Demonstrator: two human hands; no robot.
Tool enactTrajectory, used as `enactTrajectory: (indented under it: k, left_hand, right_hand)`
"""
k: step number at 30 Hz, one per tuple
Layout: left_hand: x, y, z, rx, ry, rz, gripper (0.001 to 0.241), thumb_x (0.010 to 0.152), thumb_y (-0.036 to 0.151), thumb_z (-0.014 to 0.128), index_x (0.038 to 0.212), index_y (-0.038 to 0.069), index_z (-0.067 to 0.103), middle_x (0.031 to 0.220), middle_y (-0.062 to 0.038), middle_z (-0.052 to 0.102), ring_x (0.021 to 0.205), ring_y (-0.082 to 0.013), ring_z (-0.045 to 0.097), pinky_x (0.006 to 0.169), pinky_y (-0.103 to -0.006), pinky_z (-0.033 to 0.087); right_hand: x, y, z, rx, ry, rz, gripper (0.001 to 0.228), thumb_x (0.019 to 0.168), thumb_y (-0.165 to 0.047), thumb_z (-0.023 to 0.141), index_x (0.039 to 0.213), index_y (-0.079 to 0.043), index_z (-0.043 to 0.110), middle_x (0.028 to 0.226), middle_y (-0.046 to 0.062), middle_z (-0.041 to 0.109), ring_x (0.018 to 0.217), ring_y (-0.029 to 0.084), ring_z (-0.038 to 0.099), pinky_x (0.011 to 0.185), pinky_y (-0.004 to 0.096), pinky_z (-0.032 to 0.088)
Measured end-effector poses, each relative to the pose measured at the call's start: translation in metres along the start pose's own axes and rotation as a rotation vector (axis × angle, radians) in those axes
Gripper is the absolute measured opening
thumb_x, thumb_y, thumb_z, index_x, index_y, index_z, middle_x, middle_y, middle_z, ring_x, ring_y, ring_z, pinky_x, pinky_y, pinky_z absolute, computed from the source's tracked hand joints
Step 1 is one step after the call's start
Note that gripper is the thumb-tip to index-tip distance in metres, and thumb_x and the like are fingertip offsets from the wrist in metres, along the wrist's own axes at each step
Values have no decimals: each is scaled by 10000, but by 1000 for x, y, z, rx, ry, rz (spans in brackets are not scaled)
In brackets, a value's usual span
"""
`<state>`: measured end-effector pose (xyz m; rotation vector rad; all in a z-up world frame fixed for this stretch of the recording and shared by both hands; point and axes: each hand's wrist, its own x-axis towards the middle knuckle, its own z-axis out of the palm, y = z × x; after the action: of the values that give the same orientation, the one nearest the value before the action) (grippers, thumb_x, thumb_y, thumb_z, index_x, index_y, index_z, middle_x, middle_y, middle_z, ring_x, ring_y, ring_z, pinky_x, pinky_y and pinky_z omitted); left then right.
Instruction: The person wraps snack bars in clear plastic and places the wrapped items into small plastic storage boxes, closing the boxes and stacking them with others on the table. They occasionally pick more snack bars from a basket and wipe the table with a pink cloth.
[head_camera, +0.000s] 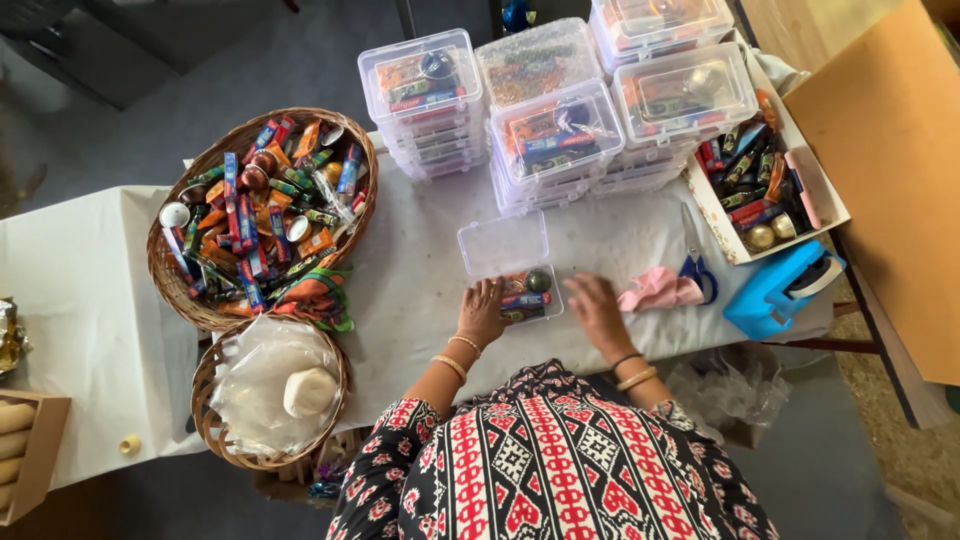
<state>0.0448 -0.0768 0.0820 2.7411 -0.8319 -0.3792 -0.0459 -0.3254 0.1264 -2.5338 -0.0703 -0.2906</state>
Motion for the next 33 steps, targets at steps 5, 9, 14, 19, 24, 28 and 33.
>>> enactTrajectory:
  k: [5, 9, 14, 19, 24, 28, 33]
  left_hand:
    - [-1, -1, -1, -5, -13, -6, 999, 714, 431, 863, 1500, 58, 373, 1367, -162, 479, 1314, -340, 417, 1076, -465, 354]
    - [-4, -5, -4, -85, 13, 36, 919, 739, 344, 845, 1494, 68, 399, 1356, -168, 484, 1302, -346, 430, 1066, -483, 370]
    - [-8, -16, 0, -303, 183, -16, 633, 829, 200, 817, 1375, 98, 511, 1329, -151, 539, 1268, -362, 474, 1109, -461, 414]
    - [10, -32, -2, -489, 433, -175, 664, 795, 70, 810, 1374, 54, 486, 1321, -196, 527, 1252, -406, 478, 1094, -464, 416]
    - [30, -46, -2, -985, 347, -403, 899, 771, 160, 828, 1510, 125, 318, 1372, -130, 481, 1240, -296, 506, 947, -444, 541]
    - [23, -45, -15, -1148, 334, -421, 879, 802, 196, 809, 1528, 144, 315, 1361, -112, 474, 1218, -270, 498, 967, -416, 550]
    - [13, -44, -24, -1374, 250, -424, 645, 882, 278, 748, 1443, 113, 477, 1303, -112, 509, 1144, -270, 538, 949, -389, 529]
  right_hand:
    - [1, -13, 24, -37, -204, -94, 470, 903, -201, 687, 1353, -112, 588, 1357, 106, 582, 1287, 300, 497, 1111, 458, 390]
    - [-3, -5, 26, -44, -289, -102, 509, 898, -238, 701, 1375, -126, 564, 1420, 93, 553, 1312, 302, 484, 1113, 460, 378]
    - [-8, 4, 29, 15, -268, -133, 539, 891, -215, 698, 1401, -137, 545, 1438, 105, 531, 1321, 313, 481, 1115, 452, 393]
    - [-15, -3, 15, 82, -177, -148, 546, 868, -171, 690, 1392, -158, 539, 1414, 141, 518, 1310, 339, 488, 1100, 447, 423]
    - [-29, 11, 14, 301, -223, 52, 516, 921, -153, 655, 1412, -152, 497, 1353, 145, 537, 1262, 345, 536, 1024, 429, 480]
    - [-31, 15, 13, 371, -270, 133, 506, 936, -157, 646, 1419, -173, 498, 1326, 122, 562, 1217, 328, 572, 998, 424, 497]
    - [-34, 24, 22, 359, -322, 169, 553, 923, -158, 661, 1443, -193, 477, 1259, 117, 588, 1154, 308, 589, 987, 427, 495]
